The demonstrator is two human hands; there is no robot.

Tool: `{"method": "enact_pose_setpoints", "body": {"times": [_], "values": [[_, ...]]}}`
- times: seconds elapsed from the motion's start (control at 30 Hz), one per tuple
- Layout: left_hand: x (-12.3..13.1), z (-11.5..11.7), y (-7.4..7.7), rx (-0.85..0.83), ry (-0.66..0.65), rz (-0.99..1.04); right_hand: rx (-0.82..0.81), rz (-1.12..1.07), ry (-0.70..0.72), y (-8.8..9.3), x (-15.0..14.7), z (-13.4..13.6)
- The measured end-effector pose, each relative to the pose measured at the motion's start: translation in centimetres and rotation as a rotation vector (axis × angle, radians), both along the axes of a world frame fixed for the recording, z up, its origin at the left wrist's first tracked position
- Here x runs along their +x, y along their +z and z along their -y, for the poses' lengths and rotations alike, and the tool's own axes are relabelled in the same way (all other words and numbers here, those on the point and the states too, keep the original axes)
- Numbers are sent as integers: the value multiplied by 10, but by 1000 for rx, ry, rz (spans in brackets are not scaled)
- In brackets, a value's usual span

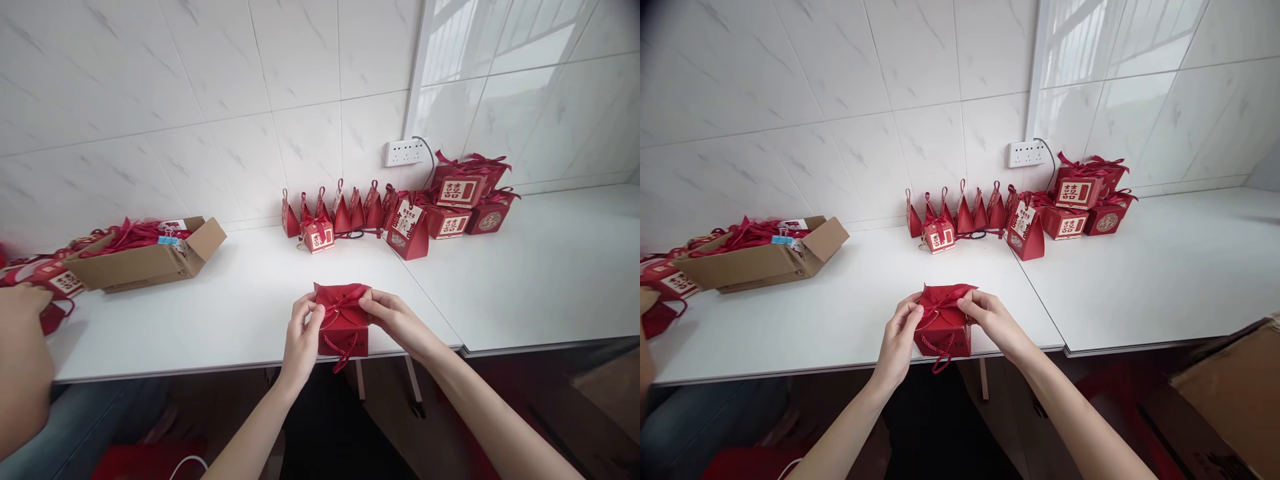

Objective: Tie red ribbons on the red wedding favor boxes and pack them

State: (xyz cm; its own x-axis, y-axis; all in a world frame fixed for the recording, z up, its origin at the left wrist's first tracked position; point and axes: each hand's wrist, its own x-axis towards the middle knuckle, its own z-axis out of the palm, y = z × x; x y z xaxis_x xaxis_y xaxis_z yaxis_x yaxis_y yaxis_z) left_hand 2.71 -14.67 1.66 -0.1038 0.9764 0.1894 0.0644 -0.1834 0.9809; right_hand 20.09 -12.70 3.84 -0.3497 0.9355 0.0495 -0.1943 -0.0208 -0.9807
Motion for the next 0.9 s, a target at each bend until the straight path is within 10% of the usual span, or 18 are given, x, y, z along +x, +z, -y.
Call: {"method": "enact_pose_setpoints", "body": {"times": [0.57,0.9], "values": [[1,3,4,-82,-141,345,-140,-411,-15,-31,-5,-4],[-25,-22,5,-183,-55,245,-123,-104,-107,-27,19,-27]]}}
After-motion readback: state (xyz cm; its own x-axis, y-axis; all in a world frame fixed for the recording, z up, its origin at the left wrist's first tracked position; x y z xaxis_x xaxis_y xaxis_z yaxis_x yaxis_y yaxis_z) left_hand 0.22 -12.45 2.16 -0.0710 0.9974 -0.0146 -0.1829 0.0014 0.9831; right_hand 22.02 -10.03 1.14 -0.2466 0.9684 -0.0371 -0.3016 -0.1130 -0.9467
